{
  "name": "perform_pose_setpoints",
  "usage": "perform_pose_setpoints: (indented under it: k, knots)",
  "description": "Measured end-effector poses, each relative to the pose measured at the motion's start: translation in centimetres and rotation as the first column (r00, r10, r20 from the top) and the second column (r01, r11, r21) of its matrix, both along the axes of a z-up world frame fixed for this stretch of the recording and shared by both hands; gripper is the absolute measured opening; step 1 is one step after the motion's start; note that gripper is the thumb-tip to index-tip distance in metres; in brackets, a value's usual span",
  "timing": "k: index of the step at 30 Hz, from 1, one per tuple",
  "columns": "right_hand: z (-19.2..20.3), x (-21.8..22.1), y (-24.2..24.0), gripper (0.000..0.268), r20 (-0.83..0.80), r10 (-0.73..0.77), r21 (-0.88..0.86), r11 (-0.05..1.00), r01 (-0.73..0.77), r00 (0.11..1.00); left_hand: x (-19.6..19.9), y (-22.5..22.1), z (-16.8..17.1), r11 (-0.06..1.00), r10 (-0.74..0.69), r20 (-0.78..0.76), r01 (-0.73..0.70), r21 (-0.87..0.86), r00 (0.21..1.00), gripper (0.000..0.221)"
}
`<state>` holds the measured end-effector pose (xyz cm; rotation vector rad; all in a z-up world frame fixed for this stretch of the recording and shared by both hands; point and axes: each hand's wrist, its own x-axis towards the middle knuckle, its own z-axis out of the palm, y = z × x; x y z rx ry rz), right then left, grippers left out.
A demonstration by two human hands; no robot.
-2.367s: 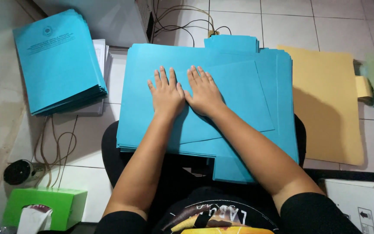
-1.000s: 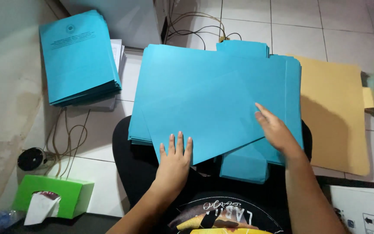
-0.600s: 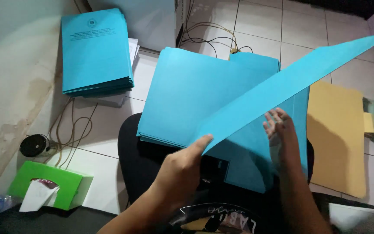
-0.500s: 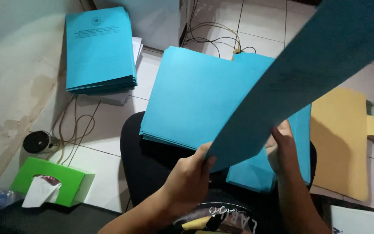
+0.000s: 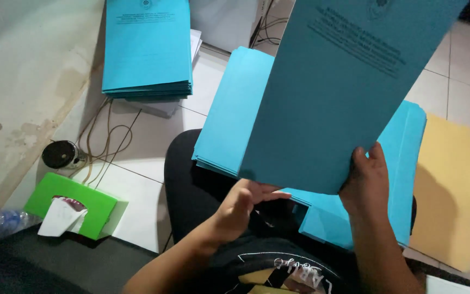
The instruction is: Folding blue cardstock templates into folders by hand while sitting on the floor.
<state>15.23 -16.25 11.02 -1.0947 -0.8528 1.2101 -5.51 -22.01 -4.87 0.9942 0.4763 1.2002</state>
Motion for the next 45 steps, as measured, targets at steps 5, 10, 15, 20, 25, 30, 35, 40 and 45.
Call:
perform_pose_setpoints:
  k: [5,10,15,20,25,30,35,40,45]
  knots:
    - [-1.5,-3.0,2.8,0.037,0.017,0.104,0.043,0.994,-0.105,0.994,-1.4,2.2,9.6,0.893,0.437,-0.276,-0.451,0.013,0.856,0.021]
    - [-4.4,-1.6,5.9,0.043,0.601,0.336,-0.022,0.914,-0.406,0.725,-6.8,6.5,8.5,0.711,0.575,-0.09,-0.551,-0.437,0.813,0.022]
    - [-9.5,0.4,7.0,0.021,0.88,0.295,-0.156,0.92,-0.361,0.373,-10.6,12.6,12.0,0.316,0.905,-0.265,-0.943,-0.108,0.334,0.047]
    - [-9.1,-0.2,6.7,0.021,0.861,0.293,-0.152,0.929,-0.339,0.416,-23.6,23.1,-1.7,0.475,0.796,-0.169,-0.773,-0.42,0.581,0.032]
    - [-9.8,0.0,6.9,0.021,0.866,0.268,-0.136,0.938,-0.317,0.422,-29.8,28.1,-8.0,0.488,0.747,-0.206,-0.732,-0.475,0.632,0.052]
    - [-9.6,-0.1,6.9,0.02,0.888,0.241,-0.097,0.931,-0.352,0.391,-31.3,27.4,-7.0,0.49,0.712,-0.204,-0.684,-0.54,0.671,0.063]
    - [-10.0,0.0,7.3,0.02,0.89,0.241,-0.091,0.926,-0.366,0.388,-28.5,23.4,-1.5,0.542,0.62,-0.405,-0.74,-0.398,0.672,0.064]
    - [-9.9,0.1,7.4,0.018,0.896,0.197,-0.048,0.933,-0.356,0.397,-18.7,17.5,2.0,0.717,0.405,-0.796,-0.696,-0.029,0.45,0.075]
    - [-10.0,1.3,7.2,0.016,0.853,0.201,-0.01,0.929,-0.371,0.481,-1.8,9.7,6.0,0.794,0.582,-0.668,-0.146,0.59,0.464,0.013]
